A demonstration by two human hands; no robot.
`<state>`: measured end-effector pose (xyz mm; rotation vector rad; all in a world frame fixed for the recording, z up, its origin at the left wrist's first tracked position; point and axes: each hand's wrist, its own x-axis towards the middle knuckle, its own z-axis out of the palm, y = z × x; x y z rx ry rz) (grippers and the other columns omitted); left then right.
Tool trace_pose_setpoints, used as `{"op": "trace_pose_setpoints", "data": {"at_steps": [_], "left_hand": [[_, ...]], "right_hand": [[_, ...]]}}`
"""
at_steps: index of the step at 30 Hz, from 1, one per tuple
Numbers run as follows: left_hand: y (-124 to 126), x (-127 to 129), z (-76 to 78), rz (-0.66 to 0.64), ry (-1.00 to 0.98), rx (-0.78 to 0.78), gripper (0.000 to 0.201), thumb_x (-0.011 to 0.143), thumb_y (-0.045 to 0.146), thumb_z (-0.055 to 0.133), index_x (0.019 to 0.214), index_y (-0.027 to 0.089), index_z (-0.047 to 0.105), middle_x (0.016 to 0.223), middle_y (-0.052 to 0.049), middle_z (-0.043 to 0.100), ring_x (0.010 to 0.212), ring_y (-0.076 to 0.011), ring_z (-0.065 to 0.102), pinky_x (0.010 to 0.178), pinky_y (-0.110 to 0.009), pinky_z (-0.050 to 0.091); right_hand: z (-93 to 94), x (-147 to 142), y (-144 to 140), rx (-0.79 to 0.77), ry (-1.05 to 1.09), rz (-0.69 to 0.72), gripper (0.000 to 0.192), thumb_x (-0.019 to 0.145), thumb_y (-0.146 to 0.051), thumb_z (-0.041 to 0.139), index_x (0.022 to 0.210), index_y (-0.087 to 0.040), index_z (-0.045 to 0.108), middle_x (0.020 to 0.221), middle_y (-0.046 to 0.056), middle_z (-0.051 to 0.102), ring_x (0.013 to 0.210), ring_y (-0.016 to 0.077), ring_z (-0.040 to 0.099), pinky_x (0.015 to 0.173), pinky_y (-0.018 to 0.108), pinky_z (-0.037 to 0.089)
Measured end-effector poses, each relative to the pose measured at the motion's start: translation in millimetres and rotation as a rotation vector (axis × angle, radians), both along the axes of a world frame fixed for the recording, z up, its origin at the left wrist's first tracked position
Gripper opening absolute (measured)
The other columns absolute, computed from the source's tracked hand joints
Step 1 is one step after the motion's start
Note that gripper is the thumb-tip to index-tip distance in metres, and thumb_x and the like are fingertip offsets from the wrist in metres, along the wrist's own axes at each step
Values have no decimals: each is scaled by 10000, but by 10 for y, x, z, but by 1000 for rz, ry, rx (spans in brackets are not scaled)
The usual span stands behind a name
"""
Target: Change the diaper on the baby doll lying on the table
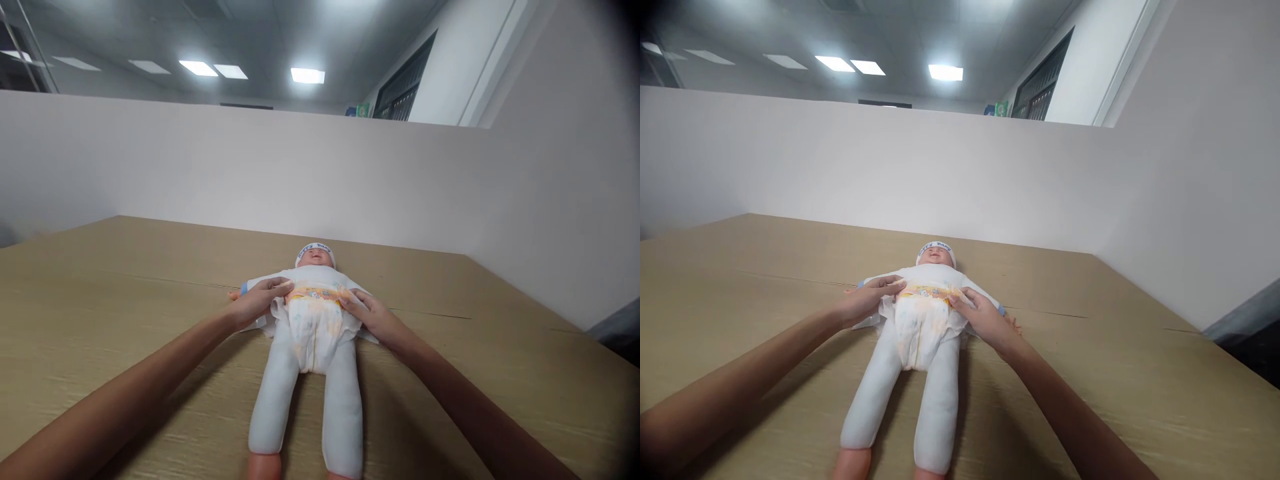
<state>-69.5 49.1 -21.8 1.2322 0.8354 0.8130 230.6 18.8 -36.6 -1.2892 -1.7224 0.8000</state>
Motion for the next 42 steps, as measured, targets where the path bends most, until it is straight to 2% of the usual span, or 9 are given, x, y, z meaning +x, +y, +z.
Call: {"op": "trace_pose_setpoints", "data": {"at_steps": [3,7,11,15,21,25,30,35,42], "left_hand": [[19,-56,110,169,113,112,521,839,574,834,1190,216,695,1153,-76,759,1019,-248,689,818,-319,516],[-88,6,349,251,301,490,360,965,528,691,1170,232,708,1328,-79,722,1166,-266,650,934,-357,516],[-289,341,517,115,449,909,242,1057,442,588,1146,260,721,1265,-48,749,1209,-265,627,1039,-414,488],[-303,733,432,-48,655,1155,264,1074,460,583,1159,257,728,1239,-61,752,1239,-294,600,1119,-493,431],[-237,874,224,9,827,1178,327,1028,536,631,1139,258,763,1290,-60,724,1226,-337,564,1092,-540,415],[-250,837,209,18,847,1158,503,906,657,743,1236,277,757,1376,-57,694,1282,-377,528,1099,-574,386],[-225,838,191,18,837,1109,574,834,662,799,1275,299,749,1385,-52,681,1268,-377,528,1103,-574,369],[-212,857,173,26,814,1078,571,808,664,809,1249,307,741,1373,-48,685,1278,-387,510,1108,-590,359],[-161,719,280,-92,718,904,608,756,471,866,1300,283,666,1375,-73,688,1341,-416,492,1154,-643,364]], "right_hand": [[-31,98,-66,-13,44,-125,533,891,-703,694,1135,-230,721,1136,82,813,1007,263,763,861,390,632],[-164,292,-301,102,-136,-303,463,913,-664,640,1066,-229,686,981,89,776,811,250,705,768,396,567],[-304,412,-528,222,-473,-358,354,962,-589,567,971,-249,668,865,50,701,772,245,658,736,378,485],[-391,412,-523,215,-534,-352,316,931,-568,577,888,-257,611,850,42,666,825,257,652,763,370,464],[-398,375,-472,25,-418,-443,334,804,-564,692,794,-267,541,746,1,645,718,231,630,663,320,393],[-310,410,-500,-14,-308,-367,420,823,-635,640,660,-263,534,622,-6,556,613,207,521,620,323,338],[-44,398,-528,7,-177,-244,514,868,-726,520,672,-251,540,669,-9,536,672,196,524,661,318,412],[174,61,-334,50,-114,-175,468,923,-654,519,701,-243,546,683,-24,531,696,180,518,685,303,418],[188,-433,-149,86,-88,-111,349,944,-562,638,825,-237,590,736,-22,595,680,180,551,650,312,455]]}}
